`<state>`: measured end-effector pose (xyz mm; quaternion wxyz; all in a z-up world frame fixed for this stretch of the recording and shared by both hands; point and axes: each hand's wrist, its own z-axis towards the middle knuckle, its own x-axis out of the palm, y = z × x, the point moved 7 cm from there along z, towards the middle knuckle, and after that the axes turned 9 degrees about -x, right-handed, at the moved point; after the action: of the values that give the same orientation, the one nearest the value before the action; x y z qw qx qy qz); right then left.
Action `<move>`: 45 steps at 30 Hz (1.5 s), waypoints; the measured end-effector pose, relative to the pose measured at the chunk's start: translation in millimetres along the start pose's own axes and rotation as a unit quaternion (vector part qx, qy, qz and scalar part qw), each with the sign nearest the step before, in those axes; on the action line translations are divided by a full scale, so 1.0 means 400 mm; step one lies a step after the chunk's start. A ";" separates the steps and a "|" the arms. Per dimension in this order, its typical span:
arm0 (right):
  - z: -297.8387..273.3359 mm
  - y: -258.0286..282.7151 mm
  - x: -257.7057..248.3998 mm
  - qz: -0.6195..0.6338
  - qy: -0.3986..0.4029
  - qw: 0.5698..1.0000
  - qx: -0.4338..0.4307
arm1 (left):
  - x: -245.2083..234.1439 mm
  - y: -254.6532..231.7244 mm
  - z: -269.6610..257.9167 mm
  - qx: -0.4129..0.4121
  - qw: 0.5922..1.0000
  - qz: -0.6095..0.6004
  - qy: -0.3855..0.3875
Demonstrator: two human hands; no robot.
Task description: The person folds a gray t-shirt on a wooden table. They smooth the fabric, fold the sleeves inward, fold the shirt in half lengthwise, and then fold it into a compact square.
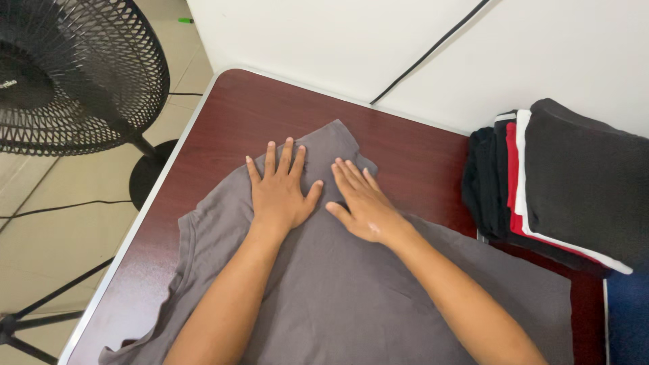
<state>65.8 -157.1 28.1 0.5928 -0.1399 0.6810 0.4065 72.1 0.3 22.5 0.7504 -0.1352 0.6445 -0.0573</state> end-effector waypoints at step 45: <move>0.057 -0.241 -0.109 -0.090 -0.143 0.976 0.140 | 0.019 -0.246 -0.239 0.320 0.922 -0.017 0.216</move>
<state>157.8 -214.1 31.5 0.7322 -0.0565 0.6238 0.2676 -11.9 -108.3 29.9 0.5952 0.1175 0.7358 -0.3010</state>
